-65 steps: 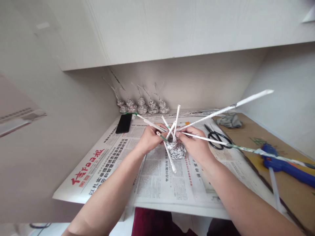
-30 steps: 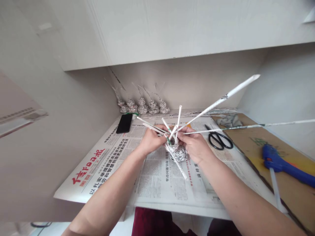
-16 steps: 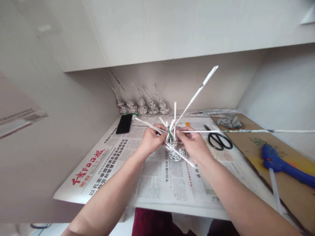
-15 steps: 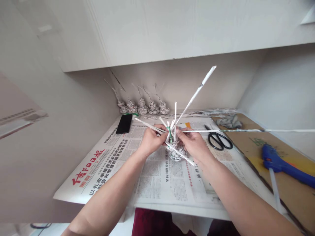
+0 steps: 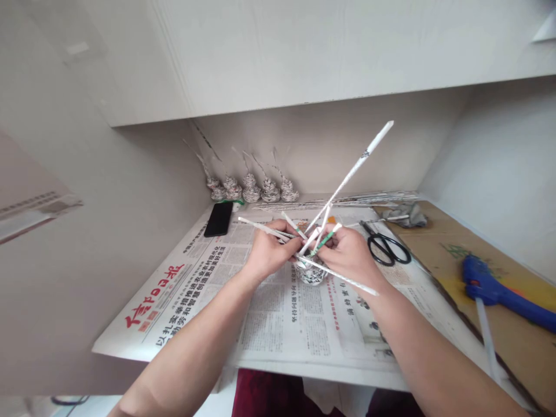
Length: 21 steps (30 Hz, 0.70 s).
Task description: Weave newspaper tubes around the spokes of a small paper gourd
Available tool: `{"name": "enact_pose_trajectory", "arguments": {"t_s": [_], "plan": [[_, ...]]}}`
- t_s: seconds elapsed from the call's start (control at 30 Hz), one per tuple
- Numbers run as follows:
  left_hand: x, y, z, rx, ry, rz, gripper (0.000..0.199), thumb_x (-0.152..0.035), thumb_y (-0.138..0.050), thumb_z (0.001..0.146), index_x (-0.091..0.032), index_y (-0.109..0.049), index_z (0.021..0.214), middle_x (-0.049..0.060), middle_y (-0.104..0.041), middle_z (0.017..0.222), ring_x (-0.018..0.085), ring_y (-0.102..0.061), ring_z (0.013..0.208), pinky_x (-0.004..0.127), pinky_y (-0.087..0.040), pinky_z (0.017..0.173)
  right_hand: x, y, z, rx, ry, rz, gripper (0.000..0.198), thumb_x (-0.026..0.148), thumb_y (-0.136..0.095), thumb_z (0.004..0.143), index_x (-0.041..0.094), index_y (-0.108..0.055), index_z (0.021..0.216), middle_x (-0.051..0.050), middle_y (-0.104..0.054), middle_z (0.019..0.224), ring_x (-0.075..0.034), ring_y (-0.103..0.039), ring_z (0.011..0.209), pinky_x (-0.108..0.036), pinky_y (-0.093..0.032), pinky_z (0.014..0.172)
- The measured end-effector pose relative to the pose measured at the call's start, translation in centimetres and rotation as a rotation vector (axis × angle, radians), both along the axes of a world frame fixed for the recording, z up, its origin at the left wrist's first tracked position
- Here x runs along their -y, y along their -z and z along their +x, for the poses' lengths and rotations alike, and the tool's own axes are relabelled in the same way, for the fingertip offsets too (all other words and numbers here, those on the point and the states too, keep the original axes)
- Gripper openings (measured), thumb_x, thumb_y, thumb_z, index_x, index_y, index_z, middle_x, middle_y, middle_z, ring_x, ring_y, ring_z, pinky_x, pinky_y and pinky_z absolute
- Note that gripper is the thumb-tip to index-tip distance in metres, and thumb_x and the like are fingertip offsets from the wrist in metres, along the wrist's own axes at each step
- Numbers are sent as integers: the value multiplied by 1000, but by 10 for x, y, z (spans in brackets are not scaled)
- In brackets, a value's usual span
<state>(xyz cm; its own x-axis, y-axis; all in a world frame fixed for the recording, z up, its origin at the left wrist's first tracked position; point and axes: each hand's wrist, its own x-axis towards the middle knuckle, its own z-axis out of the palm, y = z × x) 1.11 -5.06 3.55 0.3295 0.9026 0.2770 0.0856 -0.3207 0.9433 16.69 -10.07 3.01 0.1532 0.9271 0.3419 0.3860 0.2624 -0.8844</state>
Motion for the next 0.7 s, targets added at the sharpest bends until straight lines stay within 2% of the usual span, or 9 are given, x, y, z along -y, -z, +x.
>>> {"name": "enact_pose_trajectory", "arguments": {"t_s": [0.2,0.4,0.6,0.7], "plan": [[0,-1,-1,24,49,-9,20,-27,-72,67,-13,-61,73,0,-62,63,10,-58,45,20,-51,41,3,0,-4,193,137,150,9,24,-61,73,22,-68,78,-2,-69,71,-16,-62,61,-30,-48,61],[1,-2,2,47,49,22,19,-25,-74,65,-12,-62,72,0,-62,65,8,-56,44,18,-49,40,-3,9,-6,-129,78,59,13,32,-64,77,20,-63,81,-2,-67,67,-16,-61,57,-26,-47,53],[3,1,4,24,39,-24,20,-27,-72,68,-12,-66,79,1,-64,64,10,-58,48,20,-53,44,-7,12,-4,-137,102,95,18,36,-68,75,21,-61,80,-1,-67,68,-16,-61,58,-26,-47,53],[1,2,3,43,39,-5,18,-27,-73,68,-12,-66,77,2,-64,67,9,-57,49,20,-52,45,-10,12,-5,-324,98,27,23,39,-71,72,21,-57,77,0,-64,63,-15,-59,54,-25,-45,48]]}}
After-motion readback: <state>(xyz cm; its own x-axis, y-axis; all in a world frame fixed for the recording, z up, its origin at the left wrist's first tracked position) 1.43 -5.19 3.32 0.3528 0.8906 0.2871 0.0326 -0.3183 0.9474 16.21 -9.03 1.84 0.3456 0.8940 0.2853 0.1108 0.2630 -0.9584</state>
